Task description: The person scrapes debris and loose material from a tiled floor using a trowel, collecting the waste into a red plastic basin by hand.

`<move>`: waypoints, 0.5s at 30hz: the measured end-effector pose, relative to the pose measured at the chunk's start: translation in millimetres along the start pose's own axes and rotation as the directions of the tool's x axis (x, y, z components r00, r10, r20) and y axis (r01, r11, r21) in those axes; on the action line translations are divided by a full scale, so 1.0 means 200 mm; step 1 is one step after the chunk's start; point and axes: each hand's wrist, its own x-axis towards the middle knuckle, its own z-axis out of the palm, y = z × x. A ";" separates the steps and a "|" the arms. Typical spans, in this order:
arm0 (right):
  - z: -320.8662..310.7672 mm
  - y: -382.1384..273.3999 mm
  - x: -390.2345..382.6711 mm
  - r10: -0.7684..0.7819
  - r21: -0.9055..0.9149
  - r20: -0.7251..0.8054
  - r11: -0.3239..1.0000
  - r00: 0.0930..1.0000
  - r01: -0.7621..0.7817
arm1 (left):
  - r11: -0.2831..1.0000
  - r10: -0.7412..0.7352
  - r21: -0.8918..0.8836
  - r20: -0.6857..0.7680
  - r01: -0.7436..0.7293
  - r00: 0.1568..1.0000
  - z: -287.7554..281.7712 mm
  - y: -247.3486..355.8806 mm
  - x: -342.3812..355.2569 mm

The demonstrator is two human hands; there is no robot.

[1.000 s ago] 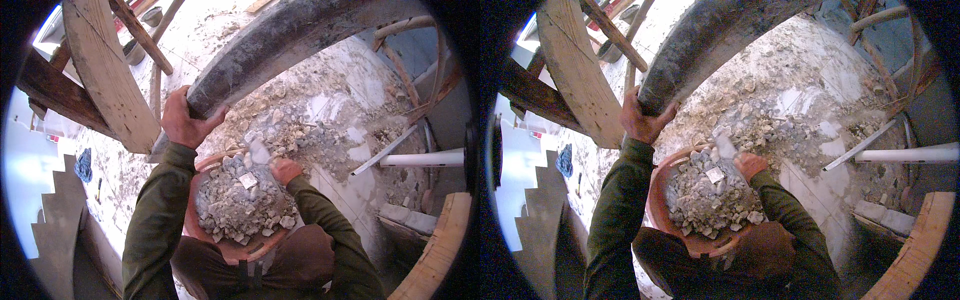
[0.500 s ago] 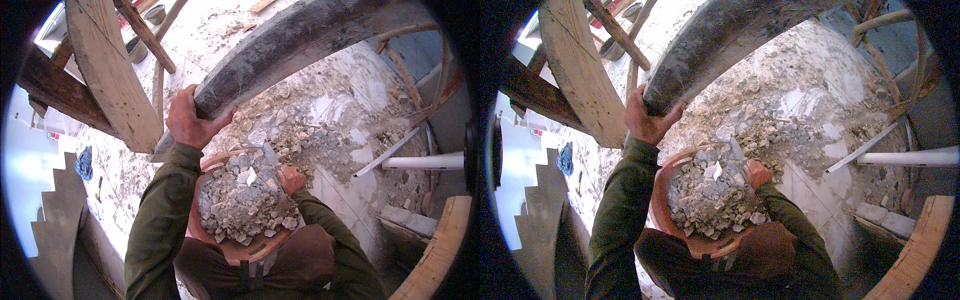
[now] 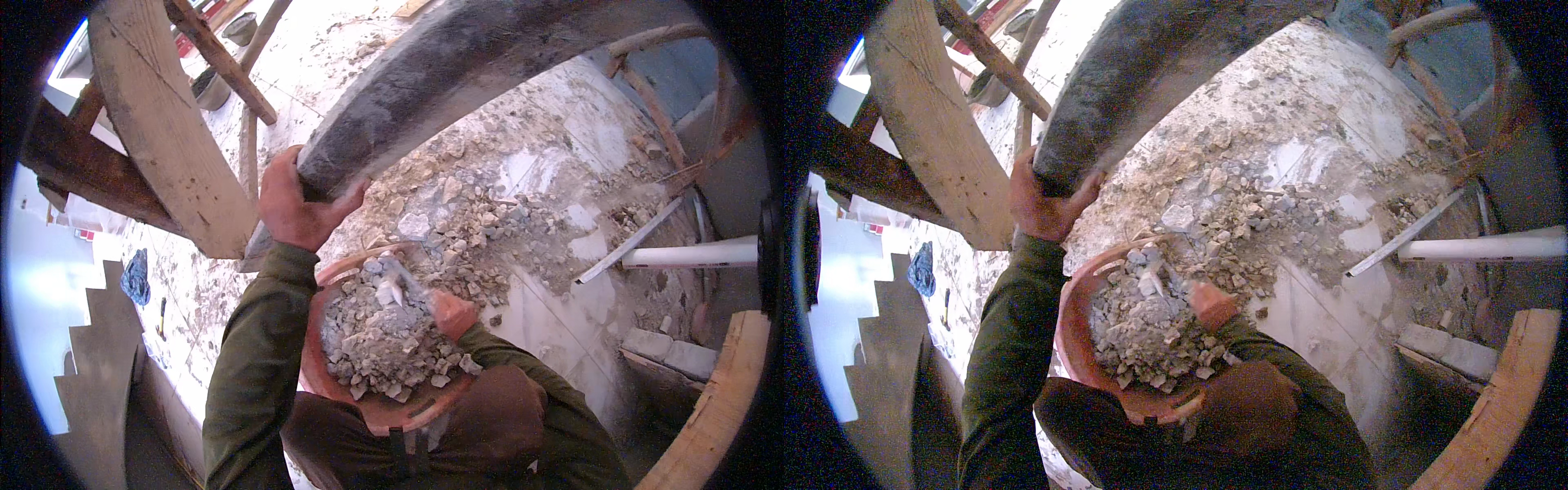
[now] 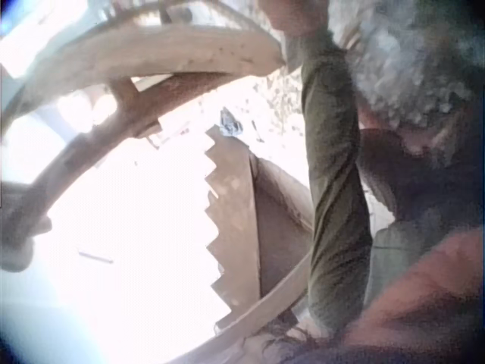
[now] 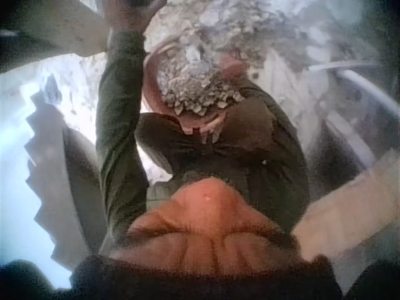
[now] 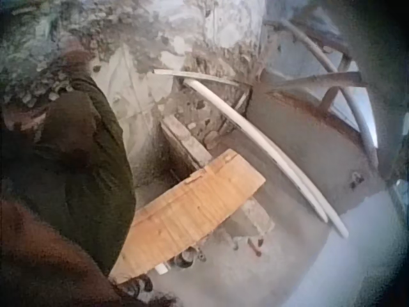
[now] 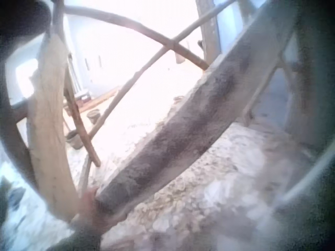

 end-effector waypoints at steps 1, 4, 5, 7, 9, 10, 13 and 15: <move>-0.01 -0.02 -0.01 -0.069 0.058 0.017 0.996 0.997 0.068 | 1.000 -0.001 0.015 0.005 0.001 1.000 0.00 0.00 0.00; -0.18 -0.12 0.05 -0.160 0.119 0.084 0.982 0.984 0.149 | 1.000 0.004 0.012 0.000 -0.004 1.000 -0.02 -0.05 -0.01; -0.25 -0.13 0.06 -0.161 0.108 0.143 0.983 0.977 0.146 | 1.000 0.007 -0.027 -0.005 -0.007 1.000 0.00 -0.06 -0.01; -0.33 -0.03 -0.01 -0.090 0.193 0.074 0.978 0.993 0.074 | 1.000 0.009 0.001 0.004 -0.009 1.000 0.02 -0.05 -0.01; -0.39 0.08 -0.19 0.108 0.314 0.027 0.943 0.994 -0.111 | 0.999 -0.002 -0.044 -0.024 0.001 1.000 0.04 -0.10 -0.05; -0.41 0.13 -0.35 0.242 0.330 0.034 0.913 0.970 -0.240 | 0.996 -0.047 -0.080 0.014 0.048 0.999 0.03 -0.08 -0.06; -0.60 0.27 -0.86 0.581 0.093 0.134 0.799 0.803 -0.594 | 0.994 -0.022 -0.106 -0.012 0.020 1.000 0.02 -0.07 -0.05; -0.60 0.32 -1.12 0.544 -0.041 0.166 0.837 0.823 -0.545 | 0.998 -0.009 -0.058 -0.022 0.008 1.000 0.01 -0.04 -0.03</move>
